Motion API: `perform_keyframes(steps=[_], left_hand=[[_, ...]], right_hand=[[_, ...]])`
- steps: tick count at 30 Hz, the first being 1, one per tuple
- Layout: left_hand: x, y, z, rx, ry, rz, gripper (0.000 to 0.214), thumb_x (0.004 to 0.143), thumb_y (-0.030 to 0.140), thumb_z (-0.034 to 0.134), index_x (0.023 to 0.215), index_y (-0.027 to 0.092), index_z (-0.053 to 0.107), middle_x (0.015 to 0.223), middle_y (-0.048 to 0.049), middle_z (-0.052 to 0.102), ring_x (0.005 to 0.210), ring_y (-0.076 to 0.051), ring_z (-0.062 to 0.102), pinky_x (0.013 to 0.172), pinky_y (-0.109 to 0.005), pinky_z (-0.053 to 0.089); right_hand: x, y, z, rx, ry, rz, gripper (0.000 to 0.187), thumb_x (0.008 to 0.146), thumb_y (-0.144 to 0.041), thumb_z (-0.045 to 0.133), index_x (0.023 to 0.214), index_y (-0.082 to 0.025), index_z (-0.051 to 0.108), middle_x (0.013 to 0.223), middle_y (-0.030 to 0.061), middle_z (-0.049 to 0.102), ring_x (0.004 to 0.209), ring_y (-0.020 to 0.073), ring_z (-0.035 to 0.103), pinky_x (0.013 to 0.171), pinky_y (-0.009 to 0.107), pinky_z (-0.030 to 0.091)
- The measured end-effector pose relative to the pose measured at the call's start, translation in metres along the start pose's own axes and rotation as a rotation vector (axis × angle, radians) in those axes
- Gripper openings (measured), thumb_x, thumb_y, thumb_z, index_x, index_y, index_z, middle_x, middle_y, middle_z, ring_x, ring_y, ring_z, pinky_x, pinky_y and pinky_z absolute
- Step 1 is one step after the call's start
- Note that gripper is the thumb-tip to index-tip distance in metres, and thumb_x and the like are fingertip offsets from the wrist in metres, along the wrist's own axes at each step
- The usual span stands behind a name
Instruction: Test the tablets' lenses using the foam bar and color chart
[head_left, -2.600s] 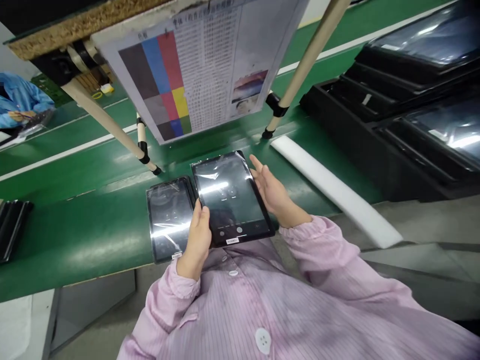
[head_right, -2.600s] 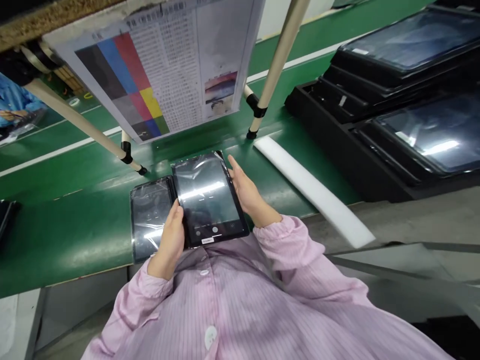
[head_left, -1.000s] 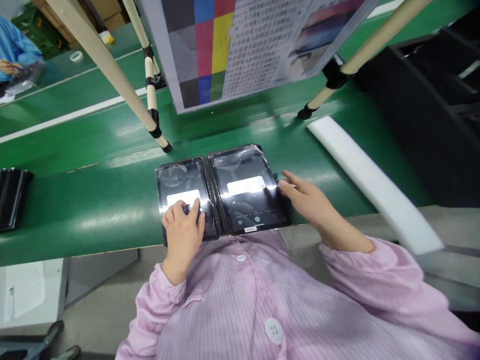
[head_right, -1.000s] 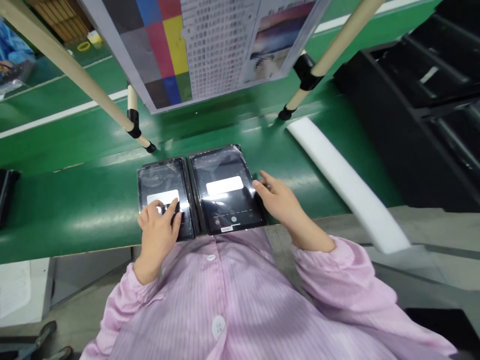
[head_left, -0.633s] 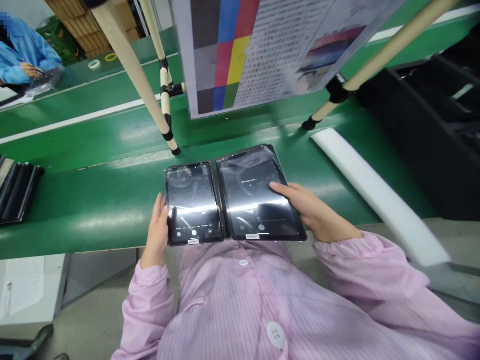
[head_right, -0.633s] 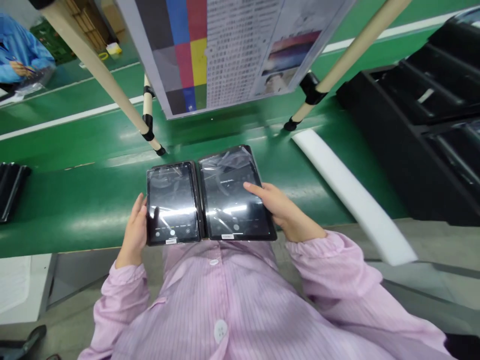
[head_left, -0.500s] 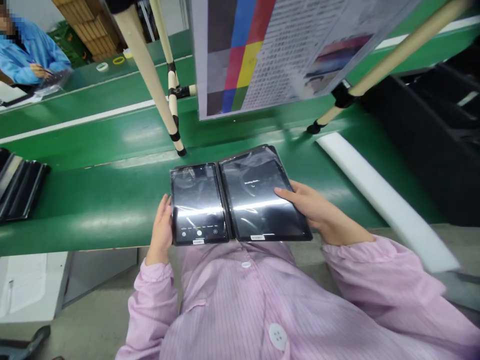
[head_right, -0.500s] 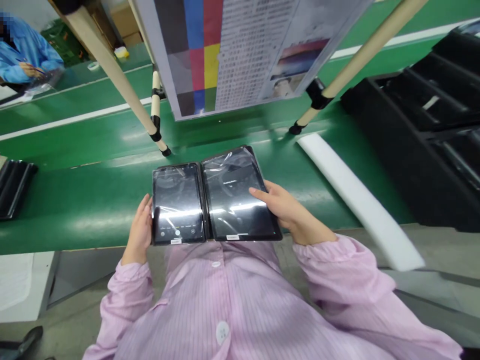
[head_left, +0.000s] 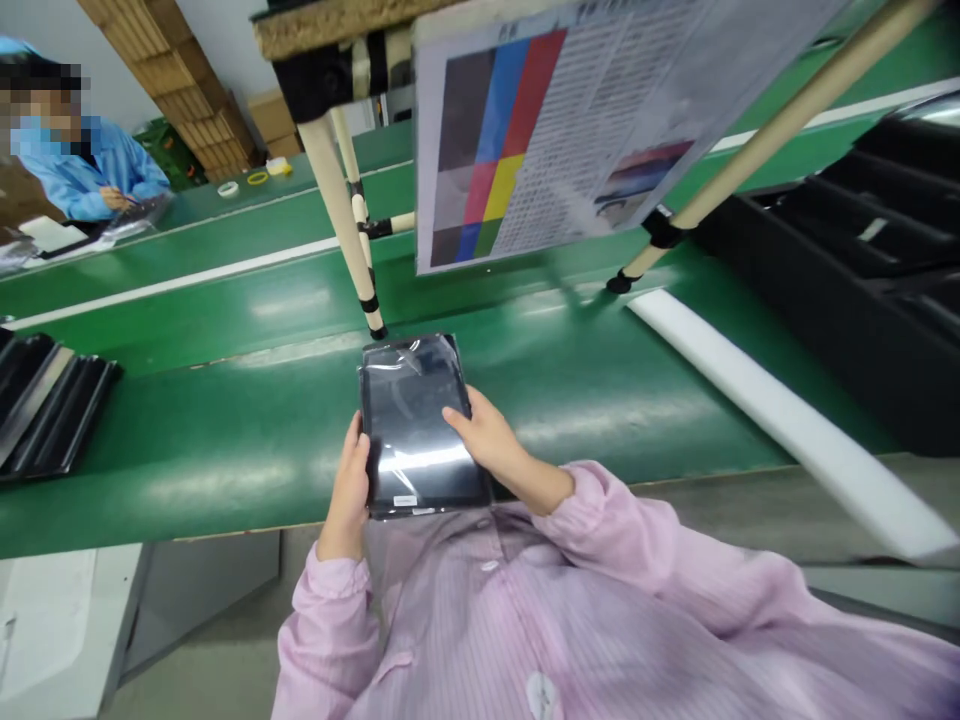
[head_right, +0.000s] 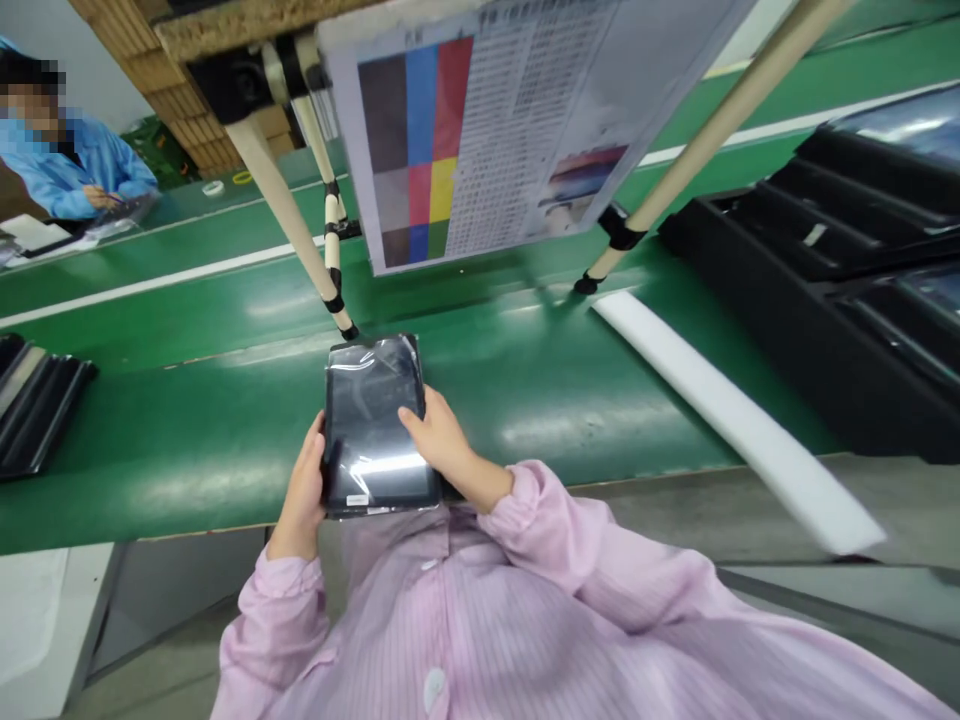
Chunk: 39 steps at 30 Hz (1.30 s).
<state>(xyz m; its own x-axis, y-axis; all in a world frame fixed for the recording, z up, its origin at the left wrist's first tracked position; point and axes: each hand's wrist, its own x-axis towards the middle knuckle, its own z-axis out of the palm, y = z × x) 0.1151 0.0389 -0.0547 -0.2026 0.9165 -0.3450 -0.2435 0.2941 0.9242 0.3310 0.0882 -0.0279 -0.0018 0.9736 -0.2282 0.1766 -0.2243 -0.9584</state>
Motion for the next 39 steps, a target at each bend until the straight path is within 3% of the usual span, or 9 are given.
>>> perform_keyframes(steps=[4,10,18,22,26,29,31,34,39], left_hand=[[0.001,0.006,0.001,0.035,-0.042,-0.043,0.078,0.086,0.047,0.067,0.155,0.026,0.037,0.155,-0.0093,0.049,0.132,-0.027,0.058,0.109,-0.041,0.048],[-0.01,0.01,0.023,0.121,-0.113,-0.011,0.087,0.085,0.052,0.065,0.159,0.035,0.023,0.162,-0.0036,0.038,0.137,-0.025,0.054,0.106,-0.035,0.051],[-0.024,0.007,0.073,0.2,-0.01,0.05,0.069,0.087,0.044,0.061,0.15,0.035,0.037,0.16,-0.0042,0.043,0.14,-0.026,0.049,0.106,-0.036,0.05],[-0.024,0.001,0.09,0.209,-0.114,0.067,0.07,0.083,0.047,0.064,0.147,0.034,0.039,0.158,-0.0075,0.043,0.141,-0.031,0.048,0.106,-0.041,0.051],[0.01,0.012,0.119,0.421,-0.259,0.284,0.082,0.083,0.057,0.058,0.153,0.029,0.027,0.134,-0.0133,0.057,0.124,-0.034,0.06,0.101,-0.051,0.052],[0.051,0.03,0.166,0.586,-0.321,0.389,0.078,0.087,0.056,0.055,0.153,0.028,0.027,0.135,-0.0126,0.054,0.129,-0.032,0.055,0.11,-0.055,0.043],[0.075,0.039,0.201,0.645,-0.353,0.437,0.058,0.088,0.05,0.057,0.14,0.026,0.048,0.142,-0.0109,0.05,0.141,-0.029,0.043,0.12,-0.05,0.029],[0.098,0.045,0.241,0.725,-0.389,0.498,0.037,0.089,0.041,0.058,0.122,0.024,0.062,0.134,-0.0091,0.058,0.134,-0.026,0.049,0.119,-0.045,0.031],[0.114,0.043,0.264,0.83,-0.368,0.586,0.028,0.092,0.036,0.057,0.112,0.018,0.064,0.119,-0.0096,0.063,0.118,-0.025,0.058,0.109,-0.049,0.042]], right_hand=[[0.007,0.01,0.003,-0.032,0.024,-0.022,0.058,0.075,-0.041,0.07,0.128,-0.019,0.06,0.139,0.0137,0.048,0.143,0.0309,0.033,0.126,0.048,0.02],[-0.003,0.001,-0.012,0.093,0.011,-0.057,0.067,0.079,-0.038,0.069,0.141,-0.018,0.052,0.147,0.0116,0.048,0.138,0.0259,0.044,0.121,0.041,0.029],[-0.02,-0.011,-0.07,0.301,0.091,0.056,0.081,0.074,-0.04,0.077,0.147,-0.019,0.047,0.152,0.0122,0.04,0.142,0.0258,0.04,0.124,0.041,0.024],[-0.028,-0.012,-0.112,0.497,-0.027,0.2,0.1,0.06,-0.042,0.084,0.147,-0.019,0.041,0.138,0.0169,0.053,0.115,0.0305,0.062,0.101,0.051,0.05],[-0.041,0.0,-0.141,0.682,-0.071,0.246,0.083,0.056,-0.038,0.079,0.131,-0.021,0.048,0.108,0.0086,0.067,0.082,0.0223,0.068,0.074,0.04,0.058],[-0.045,0.013,-0.149,0.723,0.004,0.234,0.086,0.056,-0.036,0.077,0.134,-0.023,0.044,0.106,0.0064,0.067,0.078,0.0203,0.067,0.072,0.038,0.058],[-0.042,0.02,-0.151,0.706,0.058,0.209,0.091,0.055,-0.033,0.079,0.138,-0.024,0.041,0.11,0.0066,0.067,0.081,0.0209,0.068,0.075,0.039,0.058],[-0.033,0.023,-0.155,0.635,0.144,0.166,0.096,0.059,-0.033,0.077,0.145,-0.024,0.035,0.121,0.009,0.064,0.092,0.0231,0.068,0.082,0.041,0.058],[-0.013,0.023,-0.163,0.356,0.291,0.111,0.102,0.069,-0.041,0.074,0.156,-0.019,0.025,0.142,0.0147,0.047,0.13,0.0279,0.052,0.114,0.045,0.04]])
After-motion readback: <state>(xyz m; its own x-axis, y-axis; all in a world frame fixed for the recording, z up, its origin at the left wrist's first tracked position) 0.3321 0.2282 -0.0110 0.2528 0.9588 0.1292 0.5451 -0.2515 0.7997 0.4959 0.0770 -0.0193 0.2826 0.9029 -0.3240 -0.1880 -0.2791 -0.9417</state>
